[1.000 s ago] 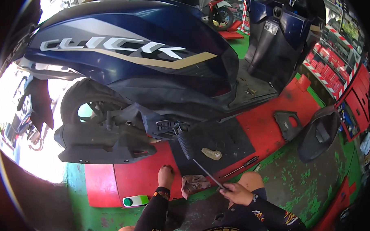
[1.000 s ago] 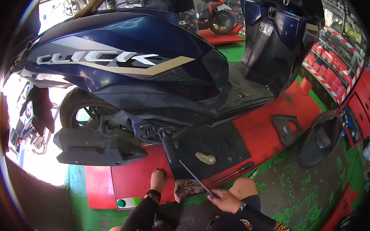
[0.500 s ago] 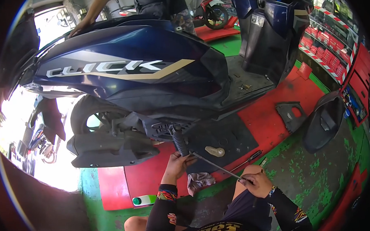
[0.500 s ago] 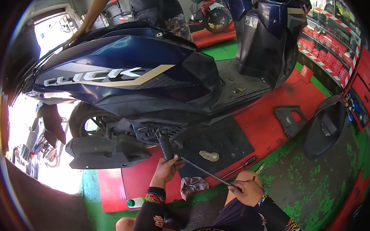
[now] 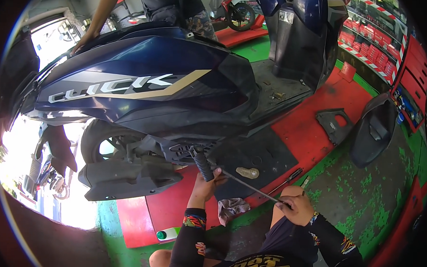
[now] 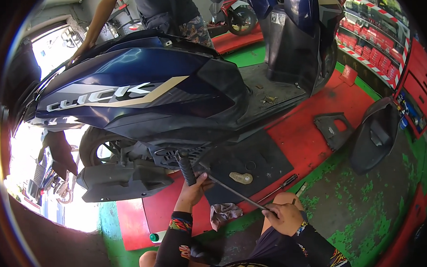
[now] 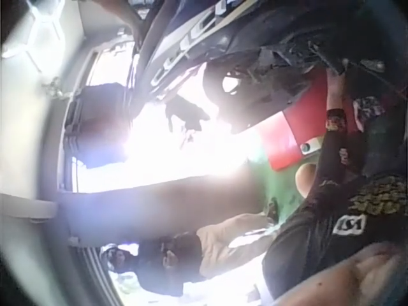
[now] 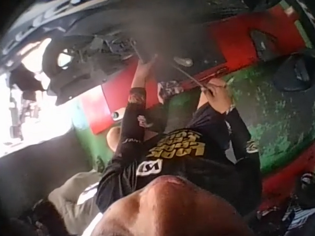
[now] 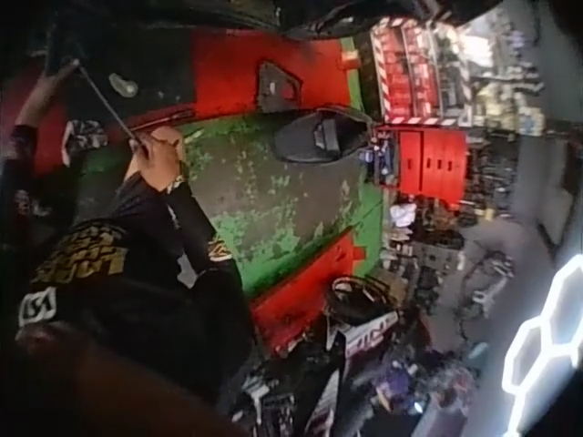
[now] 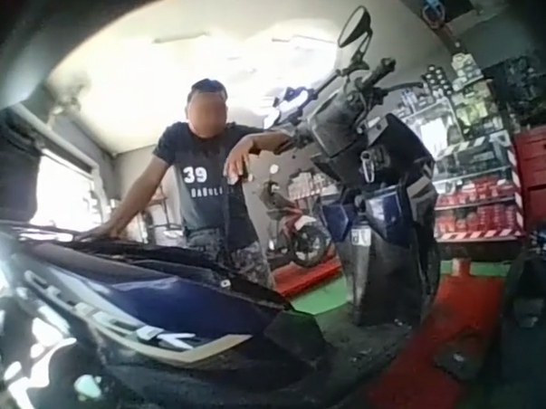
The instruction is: Unscrewing and removing a side panel from a motorcycle.
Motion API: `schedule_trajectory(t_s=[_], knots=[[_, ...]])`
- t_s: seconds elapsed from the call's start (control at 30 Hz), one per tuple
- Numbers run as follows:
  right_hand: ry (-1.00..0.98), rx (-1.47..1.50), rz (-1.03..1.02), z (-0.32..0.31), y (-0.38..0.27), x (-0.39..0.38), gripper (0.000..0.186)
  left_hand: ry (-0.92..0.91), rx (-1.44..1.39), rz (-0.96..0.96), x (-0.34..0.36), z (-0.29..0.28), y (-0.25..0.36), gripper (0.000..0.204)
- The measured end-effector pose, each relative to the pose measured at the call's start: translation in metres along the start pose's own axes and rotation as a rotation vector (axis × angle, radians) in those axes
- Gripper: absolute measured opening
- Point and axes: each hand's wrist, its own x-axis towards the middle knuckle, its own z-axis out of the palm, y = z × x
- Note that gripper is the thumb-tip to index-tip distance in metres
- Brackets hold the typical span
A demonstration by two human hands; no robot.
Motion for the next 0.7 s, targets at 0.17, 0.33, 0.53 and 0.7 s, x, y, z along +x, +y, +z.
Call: schedule_trajectory(t_s=[0.17,0.33,0.53,0.7], knots=[[0.235,0.154,0.073,0.048,-0.027,0.017,0.018,0.085,-0.129,0.071,0.035,0.026,-0.011,0.016],[0.247,0.138,0.133,0.071,-0.041,0.039,0.027,0.126,-0.073,0.226,0.058,0.042,-0.019,0.024],[0.231,0.174,0.166,0.078,-0.049,0.056,0.026,0.156,-0.064,0.224,0.069,0.041,-0.016,0.028],[0.241,0.220,0.152,0.082,-0.048,0.066,0.025,0.169,-0.093,0.224,0.072,0.043,-0.018,0.028]])
